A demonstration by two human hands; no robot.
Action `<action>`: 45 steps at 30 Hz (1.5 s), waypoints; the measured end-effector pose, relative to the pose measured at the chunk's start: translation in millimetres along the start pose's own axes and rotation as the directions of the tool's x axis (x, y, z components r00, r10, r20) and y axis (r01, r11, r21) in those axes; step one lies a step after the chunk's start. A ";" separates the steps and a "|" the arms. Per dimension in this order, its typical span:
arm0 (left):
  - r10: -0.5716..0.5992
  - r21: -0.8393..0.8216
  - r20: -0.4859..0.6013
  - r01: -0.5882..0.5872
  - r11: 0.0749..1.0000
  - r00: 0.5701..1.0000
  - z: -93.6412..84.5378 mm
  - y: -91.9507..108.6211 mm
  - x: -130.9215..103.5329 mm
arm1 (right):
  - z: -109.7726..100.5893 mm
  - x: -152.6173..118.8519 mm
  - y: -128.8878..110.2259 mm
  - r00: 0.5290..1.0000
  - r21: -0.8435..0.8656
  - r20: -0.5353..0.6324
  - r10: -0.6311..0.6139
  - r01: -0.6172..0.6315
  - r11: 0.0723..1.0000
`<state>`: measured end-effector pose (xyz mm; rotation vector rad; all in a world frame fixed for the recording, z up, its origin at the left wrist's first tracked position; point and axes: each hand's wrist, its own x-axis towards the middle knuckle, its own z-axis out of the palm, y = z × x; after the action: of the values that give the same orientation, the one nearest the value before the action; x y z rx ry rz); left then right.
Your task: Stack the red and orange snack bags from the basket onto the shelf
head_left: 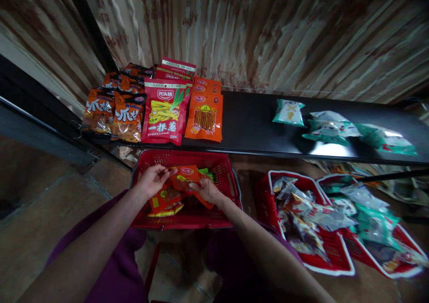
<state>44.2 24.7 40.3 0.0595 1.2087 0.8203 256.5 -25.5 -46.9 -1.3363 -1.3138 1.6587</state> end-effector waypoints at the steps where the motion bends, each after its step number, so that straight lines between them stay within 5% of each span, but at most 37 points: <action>1: 0.019 0.024 0.021 -0.020 1.000 1.000 -1.1 0.9 2.3 | 1.3 0.0 -1.6 1.000 0.038 0.009 0.016 -0.016 0.999; 7: 0.240 0.442 -0.045 -0.197 0.875 0.970 -30.2 -1.7 10.6 | 4.5 -11.0 -12.1 0.975 0.255 0.162 0.152 -0.190 0.948; 12: 0.028 0.479 0.073 -0.060 0.876 0.997 -49.3 -17.1 3.6 | 1.0 -17.8 -10.8 0.965 0.362 0.109 0.240 -0.264 0.894; 17: -0.040 0.489 0.199 -0.064 0.870 0.979 -34.7 -31.4 -2.1 | 1.0 -19.3 -14.1 0.948 0.283 0.139 0.286 -0.315 0.906; 27: 0.040 0.497 0.073 -0.071 0.865 0.997 -12.0 -31.6 5.9 | -1.7 -11.1 -20.8 0.940 0.283 0.095 0.328 -0.342 0.896; 33: 0.047 0.518 0.030 -0.056 0.853 0.998 2.8 -31.8 5.6 | -2.0 -6.1 -18.2 0.929 0.393 -0.027 0.368 -0.329 0.859; 45: 0.048 0.468 -0.048 -0.020 0.883 0.998 10.0 -36.0 16.8 | -7.6 -2.3 -24.3 0.889 0.375 -0.132 0.439 -0.365 0.852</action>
<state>73.5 12.5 14.4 0.4569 1.4449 0.5458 261.7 -17.8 -23.1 -1.5923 -0.6026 1.8488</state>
